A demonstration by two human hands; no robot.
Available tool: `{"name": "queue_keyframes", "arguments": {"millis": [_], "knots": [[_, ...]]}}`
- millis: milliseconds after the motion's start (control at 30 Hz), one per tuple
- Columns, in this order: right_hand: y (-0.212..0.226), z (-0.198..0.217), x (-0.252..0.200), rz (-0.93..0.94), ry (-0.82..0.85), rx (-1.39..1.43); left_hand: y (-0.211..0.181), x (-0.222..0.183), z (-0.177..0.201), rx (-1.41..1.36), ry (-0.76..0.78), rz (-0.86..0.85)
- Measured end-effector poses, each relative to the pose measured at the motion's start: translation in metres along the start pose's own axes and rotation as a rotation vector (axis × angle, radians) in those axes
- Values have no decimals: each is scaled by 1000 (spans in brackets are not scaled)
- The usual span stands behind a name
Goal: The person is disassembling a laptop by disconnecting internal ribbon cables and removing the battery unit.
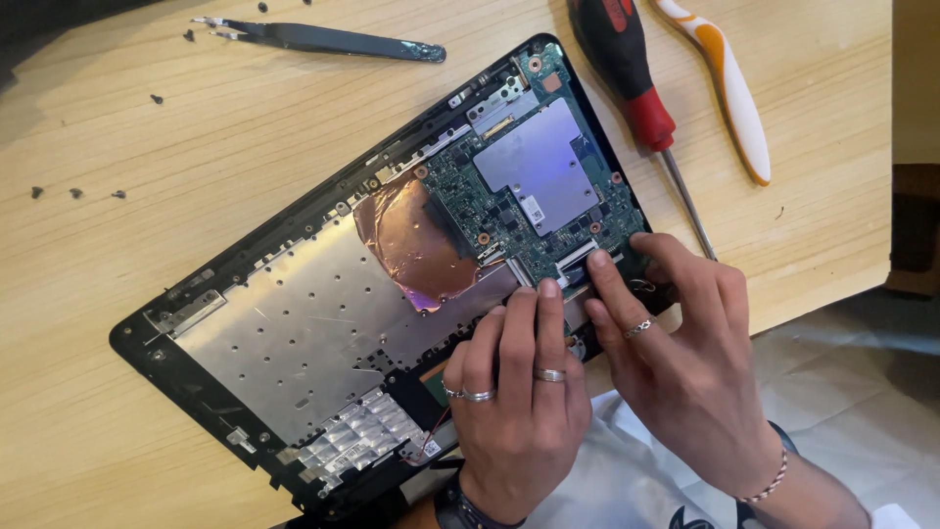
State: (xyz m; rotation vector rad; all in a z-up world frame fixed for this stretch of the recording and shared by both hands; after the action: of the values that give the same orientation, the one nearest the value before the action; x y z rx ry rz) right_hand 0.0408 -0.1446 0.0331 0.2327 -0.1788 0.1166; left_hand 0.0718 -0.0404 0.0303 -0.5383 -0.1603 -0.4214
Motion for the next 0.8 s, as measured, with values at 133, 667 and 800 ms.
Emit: {"name": "queue_keyframes", "arguments": {"millis": [133, 667, 800], "knots": [[-2, -4, -6, -32, -22, 13, 1, -1, -1, -12, -6, 4], [-4, -3, -6, -7, -73, 18, -1, -4, -3, -2, 4, 6], [-3, -1, -10, 20, -157, 64, 1, -6, -7, 6, 15, 44]]}}
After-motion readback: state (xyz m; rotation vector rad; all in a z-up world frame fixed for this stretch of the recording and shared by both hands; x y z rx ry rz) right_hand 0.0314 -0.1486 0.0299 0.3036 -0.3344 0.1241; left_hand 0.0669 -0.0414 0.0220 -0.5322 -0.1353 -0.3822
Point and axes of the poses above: each hand's wrist, its own x-axis towards the middle knuckle, its own z-axis out of the back of the hand, y = z × x, the point moved 9 cm from there along x, towards the middle knuckle, and after that the axes turned 12 degrees about z, right-handed, at the moved point
